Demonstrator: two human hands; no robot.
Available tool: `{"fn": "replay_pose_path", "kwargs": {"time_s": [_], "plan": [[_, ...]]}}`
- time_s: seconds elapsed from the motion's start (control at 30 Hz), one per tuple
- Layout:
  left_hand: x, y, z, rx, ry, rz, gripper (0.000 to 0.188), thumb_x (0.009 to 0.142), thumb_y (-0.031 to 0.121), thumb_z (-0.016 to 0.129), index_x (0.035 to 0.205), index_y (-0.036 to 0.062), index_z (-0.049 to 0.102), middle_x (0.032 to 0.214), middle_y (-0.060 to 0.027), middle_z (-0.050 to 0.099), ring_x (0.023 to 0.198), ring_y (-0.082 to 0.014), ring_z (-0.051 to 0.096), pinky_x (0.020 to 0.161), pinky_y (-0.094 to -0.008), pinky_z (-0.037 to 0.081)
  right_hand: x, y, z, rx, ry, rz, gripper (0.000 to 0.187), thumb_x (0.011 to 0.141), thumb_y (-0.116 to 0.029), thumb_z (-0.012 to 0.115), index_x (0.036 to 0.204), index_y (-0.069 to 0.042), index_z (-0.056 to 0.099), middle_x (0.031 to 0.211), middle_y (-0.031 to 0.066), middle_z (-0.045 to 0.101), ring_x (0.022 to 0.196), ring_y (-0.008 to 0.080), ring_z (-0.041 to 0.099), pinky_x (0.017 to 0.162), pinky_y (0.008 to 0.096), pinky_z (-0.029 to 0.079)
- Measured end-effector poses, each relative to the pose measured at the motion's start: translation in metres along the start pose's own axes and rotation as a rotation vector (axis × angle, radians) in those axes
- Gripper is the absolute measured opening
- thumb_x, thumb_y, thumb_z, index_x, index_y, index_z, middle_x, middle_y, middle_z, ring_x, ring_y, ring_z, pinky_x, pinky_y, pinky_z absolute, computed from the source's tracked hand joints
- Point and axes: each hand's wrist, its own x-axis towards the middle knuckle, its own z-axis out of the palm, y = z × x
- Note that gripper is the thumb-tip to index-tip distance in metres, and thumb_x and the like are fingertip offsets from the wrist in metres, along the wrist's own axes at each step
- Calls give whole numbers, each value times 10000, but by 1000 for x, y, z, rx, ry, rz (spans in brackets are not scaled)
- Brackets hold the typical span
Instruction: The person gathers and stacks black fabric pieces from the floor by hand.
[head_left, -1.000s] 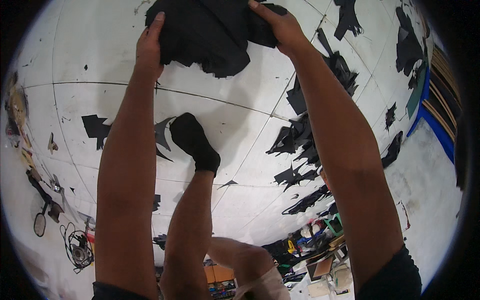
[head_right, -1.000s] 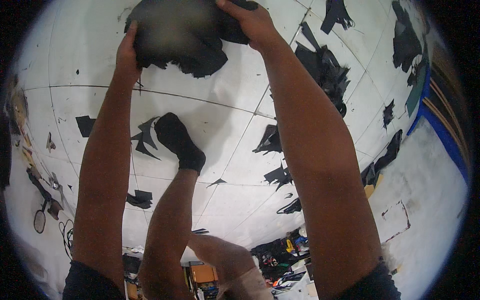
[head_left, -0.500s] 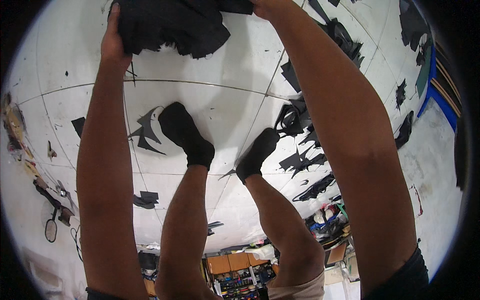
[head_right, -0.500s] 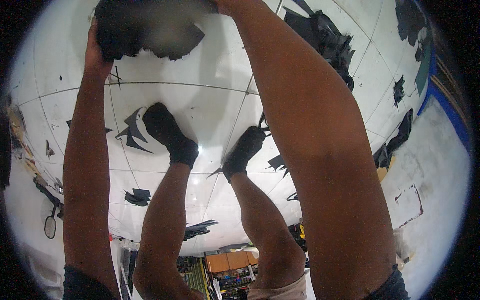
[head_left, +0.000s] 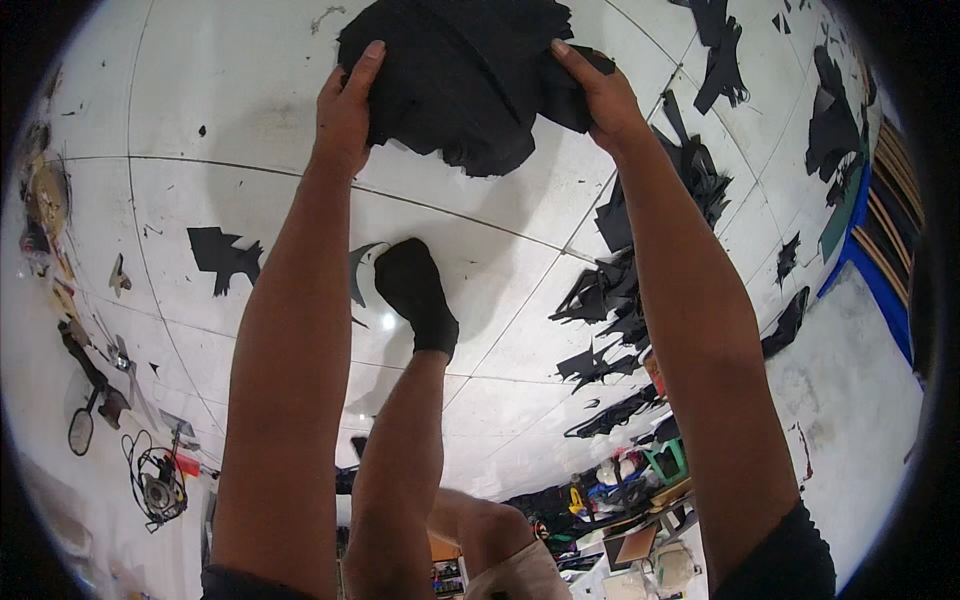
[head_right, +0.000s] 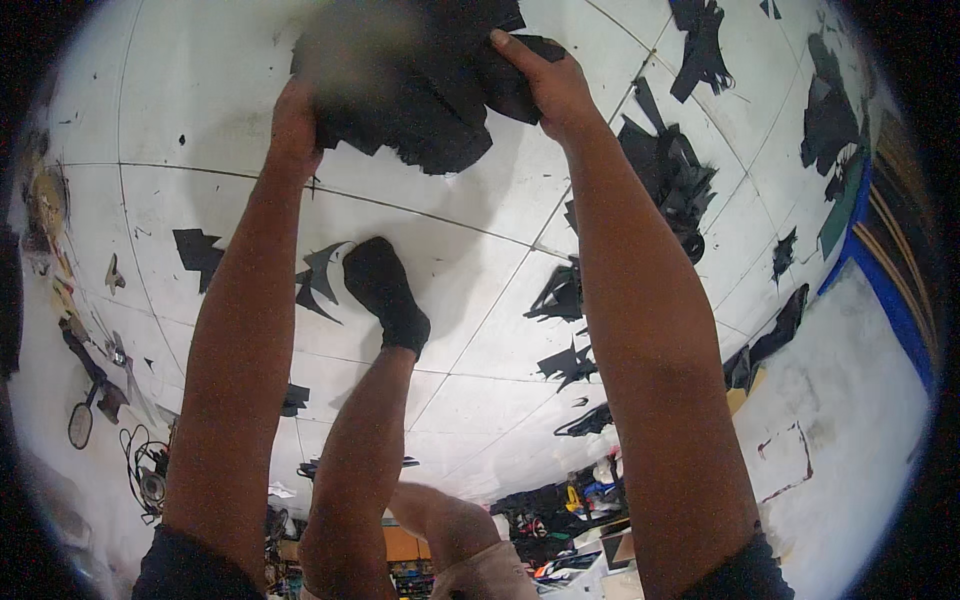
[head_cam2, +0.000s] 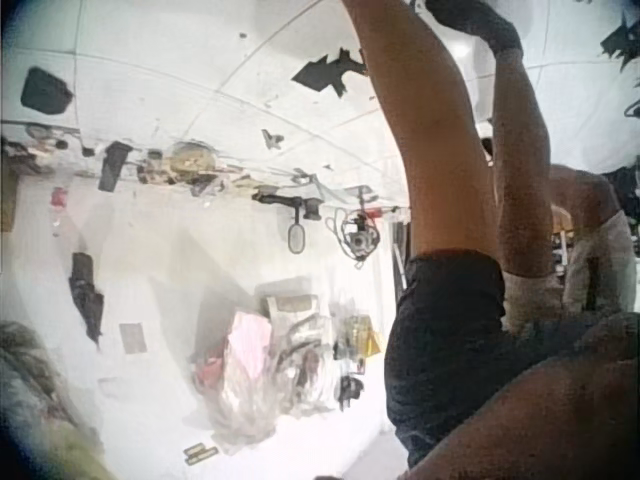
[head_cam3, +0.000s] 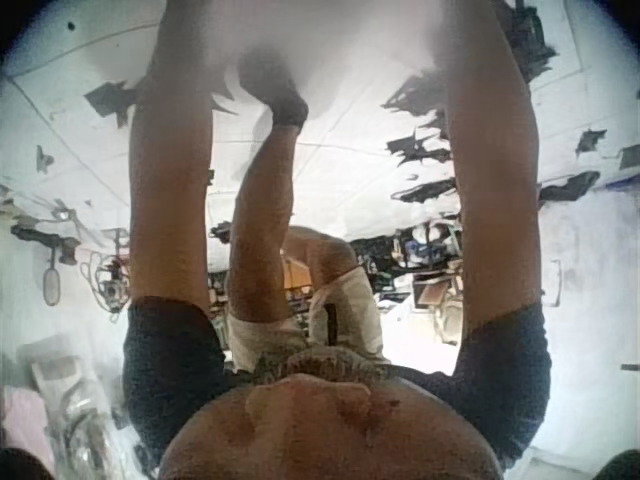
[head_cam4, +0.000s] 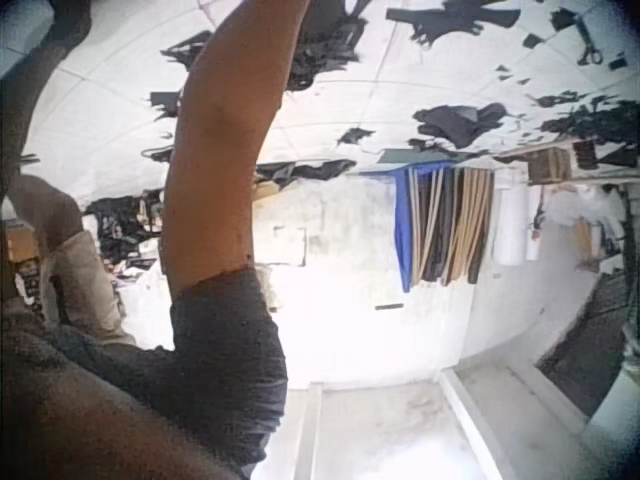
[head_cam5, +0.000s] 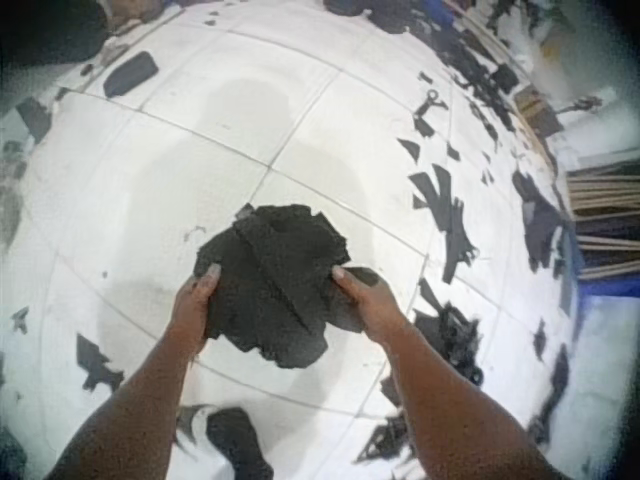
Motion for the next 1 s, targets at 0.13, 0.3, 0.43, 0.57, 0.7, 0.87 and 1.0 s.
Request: {"fn": "replay_pose_path", "kwargs": {"time_s": [0.13, 0.3, 0.43, 0.57, 0.7, 0.87, 1.0], "plan": [[2, 7, -10, -46, -39, -21, 909, 756, 501, 726, 1314, -121, 367, 1236, -216, 519, 1083, -277, 559, 927, -344, 475, 1, 0, 9, -10, 17, -25, 653, 746, -385, 781, 1119, 96, 545, 1014, 201, 635, 882, 265, 664, 809, 349, 559], [-7, 7, -10, -68, -52, -20, 822, 781, 471, 713, 1284, -107, 412, 1200, -199, 546, 1067, -263, 568, 920, -341, 481, -11, -6, 15, -35, 23, 48, 630, 772, -378, 765, 1155, 73, 550, 1083, 160, 624, 947, 231, 632, 837, 327, 529], [-30, -7, 4, -99, -45, -27, 754, 798, 450, 699, 1258, -91, 446, 1184, -183, 563, 1069, -263, 570, 911, -349, 486, -25, 8, 1, 26, -27, 51, 635, 754, -382, 779, 1142, 72, 562, 1083, 155, 628, 939, 227, 632, 841, 328, 523], [-62, -20, -15, -128, -82, -55, 703, 815, 425, 685, 1248, -82, 461, 1181, -175, 567, 1038, -247, 589, 890, -334, 493, -48, 42, 1, -70, 3, -46, 700, 707, -384, 816, 1122, 110, 547, 1031, 211, 634, 920, 276, 646, 884, 375, 515], [-99, -48, -24, -106, 6, -63, 673, 826, 414, 679, 1226, -89, 478, 1144, -169, 573, 1010, -233, 594, 874, -307, 496, -87, 55, 3, 92, -6, 99, 707, 710, -349, 824, 1146, 113, 515, 1047, 187, 623, 909, 258, 639, 838, 351, 518], [-143, -85, -37, -88, 19, -58, 640, 828, 431, 676, 1186, -72, 504, 1134, -155, 577, 998, -221, 592, 867, -298, 493, -135, 82, 5, 81, 30, 84, 654, 709, -331, 827, 1101, 107, 539, 1013, 178, 630, 876, 237, 642, 798, 335, 530], [-173, -109, -55, -95, -5, -82, 614, 837, 439, 664, 1161, -62, 520, 1115, -149, 589, 988, -217, 596, 862, -305, 493, -165, 118, 7, 96, 58, 84, 634, 700, -337, 831, 1070, 101, 562, 990, 172, 638, 870, 233, 642, 789, 331, 527]]}}
